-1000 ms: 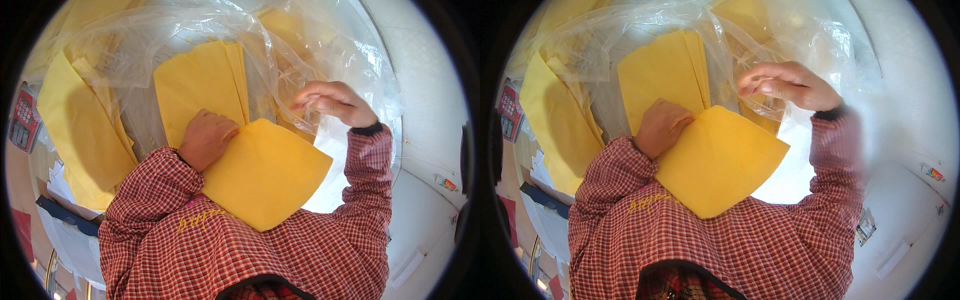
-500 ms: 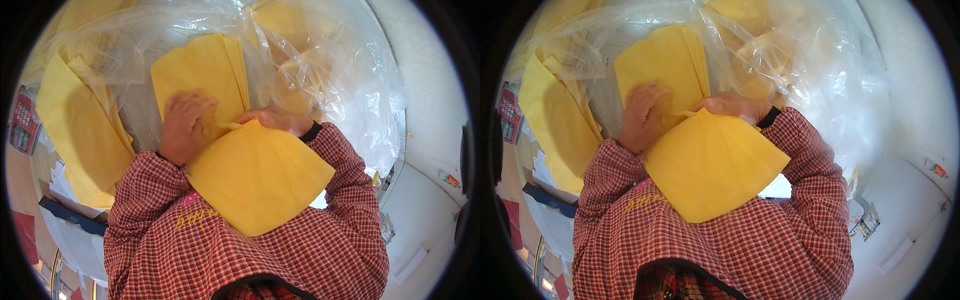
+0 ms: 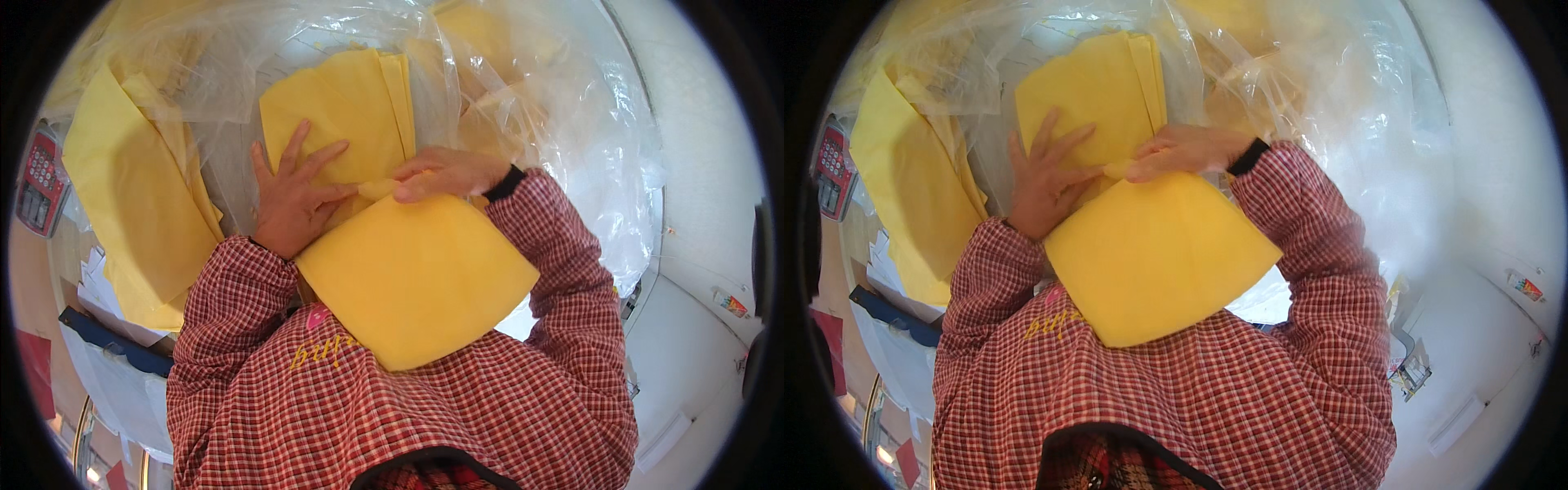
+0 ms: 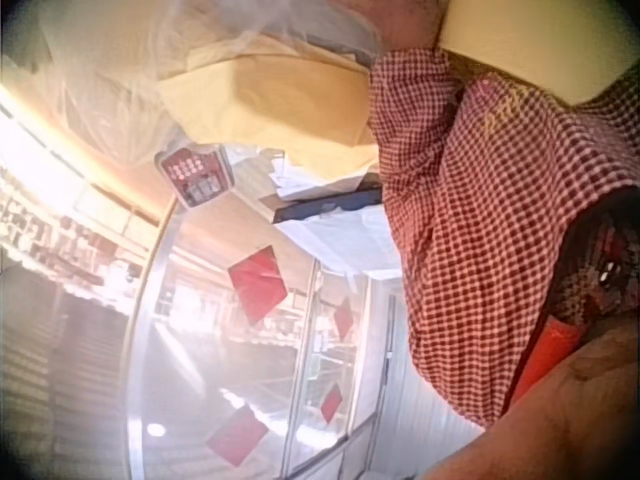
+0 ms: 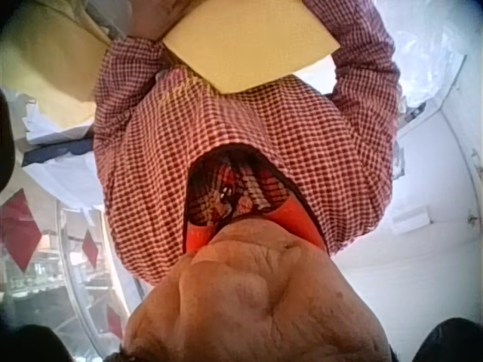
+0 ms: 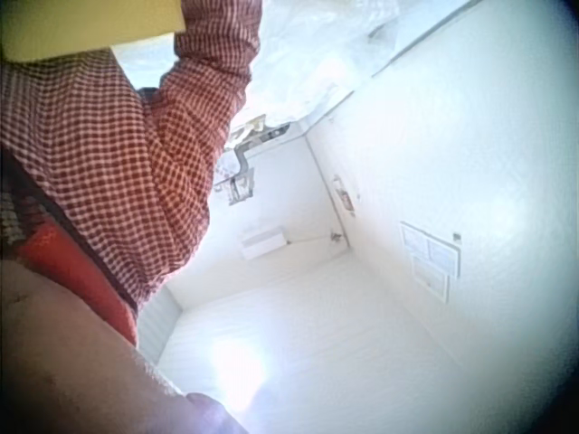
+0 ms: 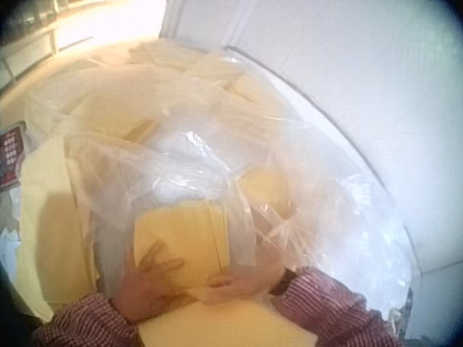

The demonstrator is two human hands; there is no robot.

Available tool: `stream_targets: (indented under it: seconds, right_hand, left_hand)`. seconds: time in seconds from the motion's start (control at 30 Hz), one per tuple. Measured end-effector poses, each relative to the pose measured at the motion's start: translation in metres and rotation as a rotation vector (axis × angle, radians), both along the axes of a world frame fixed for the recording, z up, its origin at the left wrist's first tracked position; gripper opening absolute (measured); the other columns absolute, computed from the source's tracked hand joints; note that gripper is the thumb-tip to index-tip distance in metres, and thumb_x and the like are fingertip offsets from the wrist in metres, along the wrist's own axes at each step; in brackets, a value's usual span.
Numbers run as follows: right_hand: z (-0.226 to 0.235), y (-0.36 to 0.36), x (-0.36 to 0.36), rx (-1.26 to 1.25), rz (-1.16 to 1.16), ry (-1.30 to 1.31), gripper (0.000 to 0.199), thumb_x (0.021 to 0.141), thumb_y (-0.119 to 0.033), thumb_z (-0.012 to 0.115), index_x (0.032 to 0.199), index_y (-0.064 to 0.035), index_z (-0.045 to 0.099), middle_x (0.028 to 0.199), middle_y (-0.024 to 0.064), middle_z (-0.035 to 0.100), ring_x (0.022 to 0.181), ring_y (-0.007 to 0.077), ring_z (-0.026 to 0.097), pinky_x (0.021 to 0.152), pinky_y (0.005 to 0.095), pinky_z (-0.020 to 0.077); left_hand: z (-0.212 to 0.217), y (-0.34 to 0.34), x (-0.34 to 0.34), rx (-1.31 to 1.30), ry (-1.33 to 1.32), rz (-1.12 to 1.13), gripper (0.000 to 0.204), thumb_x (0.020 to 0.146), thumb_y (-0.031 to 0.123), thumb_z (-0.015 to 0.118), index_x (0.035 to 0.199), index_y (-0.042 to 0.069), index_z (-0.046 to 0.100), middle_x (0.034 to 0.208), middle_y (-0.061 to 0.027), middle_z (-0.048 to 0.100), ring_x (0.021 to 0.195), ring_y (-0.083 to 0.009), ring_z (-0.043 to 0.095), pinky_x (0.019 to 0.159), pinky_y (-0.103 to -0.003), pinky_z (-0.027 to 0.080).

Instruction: The person repeatedly folds yellow paper envelopes by hand on a worktable, aligning edges and creasing folds. They handle envelopes one at a time, stacking completed units beside the work area.

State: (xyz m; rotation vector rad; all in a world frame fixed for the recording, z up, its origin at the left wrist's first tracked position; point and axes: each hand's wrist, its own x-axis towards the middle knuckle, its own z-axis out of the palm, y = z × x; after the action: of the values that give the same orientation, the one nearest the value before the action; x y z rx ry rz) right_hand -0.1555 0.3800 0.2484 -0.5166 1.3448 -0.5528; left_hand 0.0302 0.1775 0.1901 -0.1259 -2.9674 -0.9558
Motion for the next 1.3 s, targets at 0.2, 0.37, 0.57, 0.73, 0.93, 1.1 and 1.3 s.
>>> stream_targets:
  seconds: [0.2,0.37,0.57,0.73,0.93,1.1,1.3]
  right_hand:
    - [-0.017,-0.030,0.012,-0.415,0.325,0.544,0.036,0.092,-0.037,0.060,0.090,-0.0035,0.070,0.075,0.0162,0.066,0.066,0.0314,0.065,0.060,0.0425,0.0495]
    - [0.009,-0.006,0.035,-0.559,0.421,0.806,0.025,0.093,-0.028,0.056,0.077,-0.0097,0.061,0.071,0.0101,0.062,0.070,0.0330,0.065,0.061,0.0447,0.0501]
    - [0.021,0.014,0.056,-0.646,0.433,0.906,0.015,0.089,-0.021,0.059,0.079,-0.0089,0.059,0.077,0.0063,0.063,0.076,0.0277,0.064,0.065,0.0411,0.0513]
    - [0.017,0.035,0.072,-0.800,0.422,1.049,0.008,0.085,-0.014,0.062,0.083,-0.0076,0.058,0.080,0.0047,0.060,0.079,0.0238,0.061,0.070,0.0372,0.0517]
    - [0.015,0.053,0.079,-0.874,0.363,1.138,0.022,0.084,-0.015,0.065,0.104,-0.0059,0.062,0.099,0.0062,0.065,0.095,0.0235,0.065,0.080,0.0349,0.0534]
    - [-0.002,0.085,0.064,-0.637,0.096,0.923,0.044,0.085,-0.020,0.069,0.126,-0.0078,0.059,0.125,0.0084,0.063,0.119,0.0272,0.059,0.095,0.0377,0.0508]
    - [-0.032,0.078,0.070,-0.753,0.063,0.901,0.049,0.088,-0.030,0.069,0.131,-0.0099,0.058,0.134,0.0091,0.059,0.133,0.0328,0.047,0.107,0.0433,0.0421]
  left_hand:
    - [0.001,0.001,-0.006,-0.010,0.007,0.000,0.022,0.078,0.030,0.075,0.098,0.038,0.078,0.146,0.0091,0.049,0.149,-0.0291,0.022,0.107,-0.079,0.006]
    - [-0.002,0.004,-0.005,0.034,0.027,0.015,0.022,0.080,0.029,0.073,0.099,0.039,0.078,0.146,0.0097,0.048,0.150,-0.0286,0.021,0.108,-0.079,0.006]
    - [-0.009,0.007,-0.006,-0.011,0.033,0.012,0.023,0.081,0.029,0.072,0.098,0.043,0.077,0.145,0.0085,0.049,0.150,-0.0281,0.019,0.108,-0.079,0.006]
    - [-0.009,0.005,-0.001,-0.108,0.093,-0.069,0.029,0.080,0.024,0.070,0.100,0.044,0.076,0.143,0.0080,0.051,0.149,-0.0290,0.023,0.107,-0.080,0.006]
    - [0.011,0.005,0.015,0.071,-0.033,-0.282,0.035,0.081,0.018,0.066,0.109,0.039,0.075,0.142,0.0084,0.054,0.149,-0.0292,0.026,0.112,-0.075,0.002]
    - [0.014,0.003,0.020,0.136,-0.135,-0.344,0.036,0.085,0.015,0.063,0.118,0.027,0.073,0.132,0.0067,0.064,0.146,-0.0298,0.032,0.115,-0.070,-0.002]
    - [0.011,0.001,0.022,0.370,-0.239,-0.374,0.035,0.090,0.009,0.058,0.123,0.014,0.069,0.130,-0.0027,0.065,0.136,-0.0289,0.047,0.119,-0.056,0.016]
